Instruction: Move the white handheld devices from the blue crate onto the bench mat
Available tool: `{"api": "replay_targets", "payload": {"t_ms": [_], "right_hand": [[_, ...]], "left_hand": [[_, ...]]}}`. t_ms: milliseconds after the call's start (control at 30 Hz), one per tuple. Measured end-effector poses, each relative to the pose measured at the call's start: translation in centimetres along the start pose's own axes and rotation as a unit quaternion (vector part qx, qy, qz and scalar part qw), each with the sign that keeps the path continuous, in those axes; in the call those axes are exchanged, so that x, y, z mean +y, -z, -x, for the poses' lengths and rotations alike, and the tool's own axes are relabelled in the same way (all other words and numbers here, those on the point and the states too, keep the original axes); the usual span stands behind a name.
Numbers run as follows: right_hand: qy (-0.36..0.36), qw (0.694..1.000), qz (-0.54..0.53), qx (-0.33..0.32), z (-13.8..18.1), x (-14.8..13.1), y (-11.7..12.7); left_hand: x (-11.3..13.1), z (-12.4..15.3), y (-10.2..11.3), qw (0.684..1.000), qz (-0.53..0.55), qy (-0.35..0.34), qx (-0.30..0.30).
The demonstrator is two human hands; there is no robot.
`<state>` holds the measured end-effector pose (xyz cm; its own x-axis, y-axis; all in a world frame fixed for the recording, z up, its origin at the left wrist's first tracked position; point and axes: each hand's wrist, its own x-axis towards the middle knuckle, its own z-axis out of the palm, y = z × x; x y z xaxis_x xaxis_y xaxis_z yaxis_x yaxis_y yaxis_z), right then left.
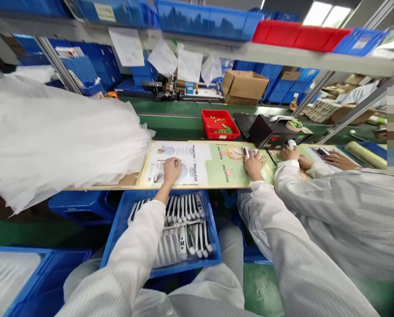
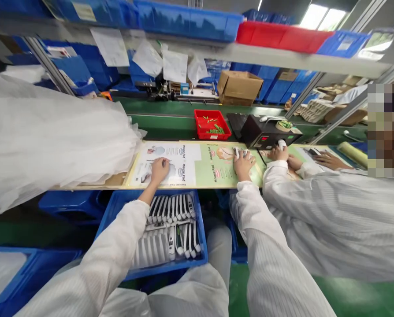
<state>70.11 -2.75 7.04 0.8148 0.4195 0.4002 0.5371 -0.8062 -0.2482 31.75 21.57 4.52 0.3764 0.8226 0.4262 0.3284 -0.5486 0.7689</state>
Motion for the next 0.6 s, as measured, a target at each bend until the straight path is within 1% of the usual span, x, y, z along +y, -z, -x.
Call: {"api": "replay_targets", "payload": {"t_ms": [67,100,133,167,200,233,267,300,333,367,400,433,467,500,533,567,600], "right_hand": [[0.011,0.999,-0.024,0.02,1.4,-0.5,0.7],[0.016,0.998,-0.051,0.042,3.2,-1.2,1.0],[0.024,0.993,-0.091,0.067,5.7,-2.1,1.3],[0.035,0.986,-0.142,0.084,9.0,-3.0,1.6],[0.057,0.975,-0.201,0.08,13.0,-4.0,1.8],[0.085,0.959,-0.264,0.056,17.5,-5.0,1.9],[0.117,0.941,-0.317,0.0,22.2,-5.8,1.8],[0.169,0.916,-0.348,-0.101,26.9,-6.5,1.4],[0.229,0.882,-0.35,-0.218,31.4,-7.0,0.7],[0.269,0.85,-0.331,-0.308,35.2,-7.4,-0.4],[0.307,0.822,-0.297,-0.377,38.4,-7.7,-1.7],[0.337,0.802,-0.253,-0.423,40.8,-7.8,-3.0],[0.359,0.794,-0.207,-0.445,42.5,-7.9,-4.2],[0.379,0.791,-0.164,-0.452,43.5,-7.8,-5.3],[0.397,0.791,-0.127,-0.448,44.1,-7.8,-6.2],[0.415,0.792,-0.099,-0.437,44.2,-7.8,-6.9],[0.433,0.791,-0.079,-0.424,44.1,-7.8,-7.3]], "left_hand": [[-0.2,0.5,0.4,0.999,0.032,-0.011,-0.002],[-0.4,1.0,0.9,0.998,0.056,-0.011,0.0],[-0.5,1.7,1.5,0.997,0.082,-0.008,-0.001],[-0.7,2.7,2.3,0.994,0.106,-0.003,-0.007],[-0.7,4.0,3.1,0.992,0.124,0.0,-0.018],[-0.7,5.5,3.9,0.99,0.139,0.002,-0.031],[-0.7,7.4,4.6,0.988,0.149,0.006,-0.038],[-0.7,9.5,5.1,0.987,0.155,0.016,-0.039],[-0.9,11.9,5.2,0.986,0.157,0.031,-0.038],[-1.2,14.4,5.1,0.986,0.156,0.05,-0.046],[-1.8,17.0,4.7,0.984,0.147,0.067,-0.073],[-2.5,19.6,4.2,0.98,0.129,0.076,-0.131],[-3.4,22.1,3.6,0.969,0.1,0.073,-0.215],[-4.3,24.4,3.0,0.95,0.059,0.063,-0.3],[-5.2,26.6,2.6,0.926,0.007,0.055,-0.373],[-6.1,28.5,2.3,0.901,-0.042,0.049,-0.428],[-6.8,30.2,2.2,0.883,-0.082,0.05,-0.459]]}}
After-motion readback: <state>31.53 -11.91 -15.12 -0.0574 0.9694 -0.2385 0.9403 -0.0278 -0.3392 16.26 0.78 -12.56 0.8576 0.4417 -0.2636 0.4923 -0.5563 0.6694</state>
